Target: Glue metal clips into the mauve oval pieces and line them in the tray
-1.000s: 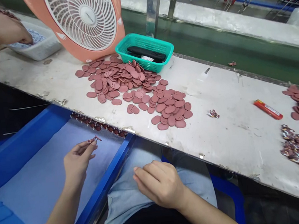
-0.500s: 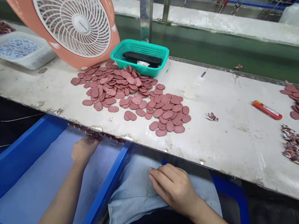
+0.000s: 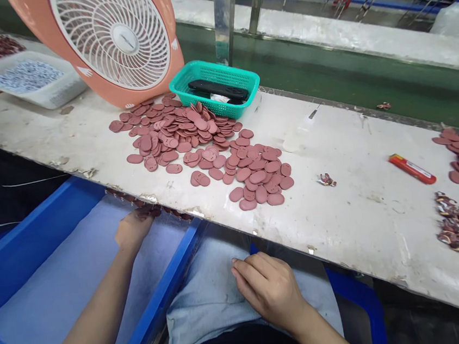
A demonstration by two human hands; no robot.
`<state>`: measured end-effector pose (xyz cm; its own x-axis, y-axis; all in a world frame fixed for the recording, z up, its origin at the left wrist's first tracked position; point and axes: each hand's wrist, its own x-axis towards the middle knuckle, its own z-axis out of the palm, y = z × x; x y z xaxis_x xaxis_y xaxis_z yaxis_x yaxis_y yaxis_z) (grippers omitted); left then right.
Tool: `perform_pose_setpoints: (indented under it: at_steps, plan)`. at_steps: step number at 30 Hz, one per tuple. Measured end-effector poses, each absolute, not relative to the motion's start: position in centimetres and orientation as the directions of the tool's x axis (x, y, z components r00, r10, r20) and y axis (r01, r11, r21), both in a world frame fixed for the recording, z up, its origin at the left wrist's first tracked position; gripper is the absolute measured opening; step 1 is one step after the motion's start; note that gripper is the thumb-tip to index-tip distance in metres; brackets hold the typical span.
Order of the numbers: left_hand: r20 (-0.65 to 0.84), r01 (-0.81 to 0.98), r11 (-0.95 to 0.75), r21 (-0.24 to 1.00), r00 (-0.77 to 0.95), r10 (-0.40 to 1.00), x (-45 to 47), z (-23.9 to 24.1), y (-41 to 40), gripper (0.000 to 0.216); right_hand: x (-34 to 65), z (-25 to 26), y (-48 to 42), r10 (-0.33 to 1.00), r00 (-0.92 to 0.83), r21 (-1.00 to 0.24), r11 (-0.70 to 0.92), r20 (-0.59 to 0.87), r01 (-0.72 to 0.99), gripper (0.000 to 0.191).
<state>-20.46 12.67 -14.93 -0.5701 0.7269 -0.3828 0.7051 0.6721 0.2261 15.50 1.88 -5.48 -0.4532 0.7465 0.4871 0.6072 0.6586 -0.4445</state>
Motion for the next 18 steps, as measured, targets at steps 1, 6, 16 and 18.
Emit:
perform_pose_setpoints:
  at_steps: [1, 6, 16, 18]
  plan:
    - [-0.38, 0.702, 0.673, 0.231, -0.572, 0.727, -20.5, -15.0, 12.7, 0.039, 15.5, -5.5, 1.9, 0.747, -0.451, -0.446, 0.658, 0.488, 0.607, 0.016]
    - [-0.351, 0.691, 0.673, 0.265, -0.581, 0.735, -20.5, -15.0, 12.5, 0.043, 15.8, -5.3, 1.8, 0.746, -0.442, -0.435, 0.656, 0.498, 0.617, 0.015]
    - [-0.132, 0.663, 0.668, 0.339, -0.669, 0.731, -21.5, -12.9, 11.5, 0.043, 17.6, -4.4, 1.6, 0.763, -0.392, -0.408, 0.619, 0.514, 0.671, 0.017]
    - [-0.11, 0.681, 0.647, 0.343, -0.655, 0.748, -21.4, -12.9, 11.7, 0.042, 17.8, -4.3, 1.5, 0.762, -0.383, -0.398, 0.615, 0.522, 0.68, 0.016]
